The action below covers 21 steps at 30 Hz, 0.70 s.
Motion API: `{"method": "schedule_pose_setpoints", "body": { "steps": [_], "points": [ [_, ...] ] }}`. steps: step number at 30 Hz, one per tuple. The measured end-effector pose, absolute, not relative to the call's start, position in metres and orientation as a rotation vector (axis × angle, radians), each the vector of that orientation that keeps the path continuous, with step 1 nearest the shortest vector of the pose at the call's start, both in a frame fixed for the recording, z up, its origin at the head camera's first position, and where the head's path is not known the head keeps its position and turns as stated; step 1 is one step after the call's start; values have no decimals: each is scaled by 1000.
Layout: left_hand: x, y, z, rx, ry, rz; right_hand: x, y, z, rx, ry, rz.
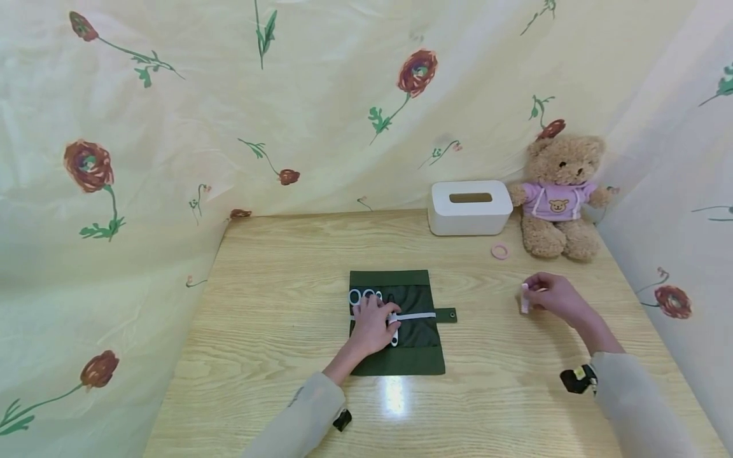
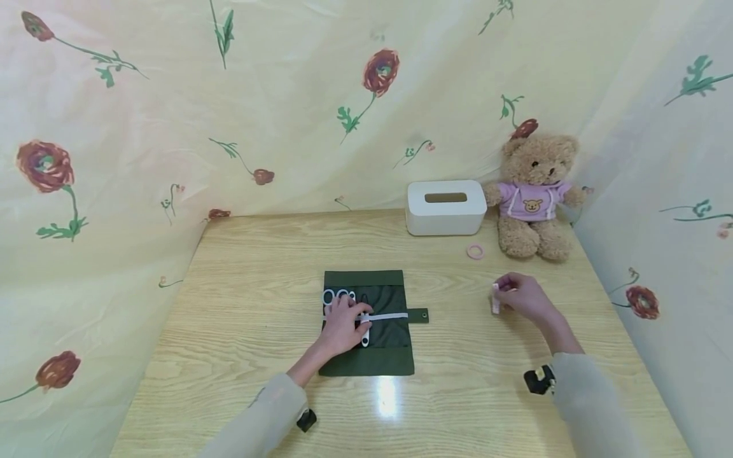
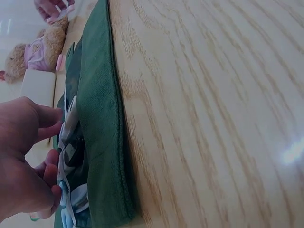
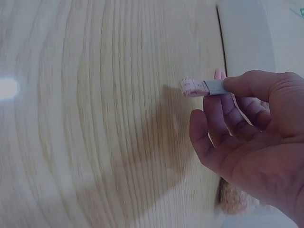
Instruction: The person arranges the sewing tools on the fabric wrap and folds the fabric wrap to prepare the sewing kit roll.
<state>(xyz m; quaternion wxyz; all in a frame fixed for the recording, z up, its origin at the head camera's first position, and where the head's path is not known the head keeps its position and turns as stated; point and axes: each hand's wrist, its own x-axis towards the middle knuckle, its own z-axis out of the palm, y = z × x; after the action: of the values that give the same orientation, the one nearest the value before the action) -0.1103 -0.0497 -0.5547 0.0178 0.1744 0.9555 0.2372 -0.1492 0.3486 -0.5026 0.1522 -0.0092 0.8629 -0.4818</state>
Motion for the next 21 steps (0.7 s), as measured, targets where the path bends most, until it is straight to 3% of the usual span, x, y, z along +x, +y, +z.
{"method": "schedule_pose_setpoints", "body": {
  "steps": [21],
  "points": [
    [-110, -38, -553, 436, 2982, 699, -169, 264, -510, -107, 2274, -1559]
  ]
}}
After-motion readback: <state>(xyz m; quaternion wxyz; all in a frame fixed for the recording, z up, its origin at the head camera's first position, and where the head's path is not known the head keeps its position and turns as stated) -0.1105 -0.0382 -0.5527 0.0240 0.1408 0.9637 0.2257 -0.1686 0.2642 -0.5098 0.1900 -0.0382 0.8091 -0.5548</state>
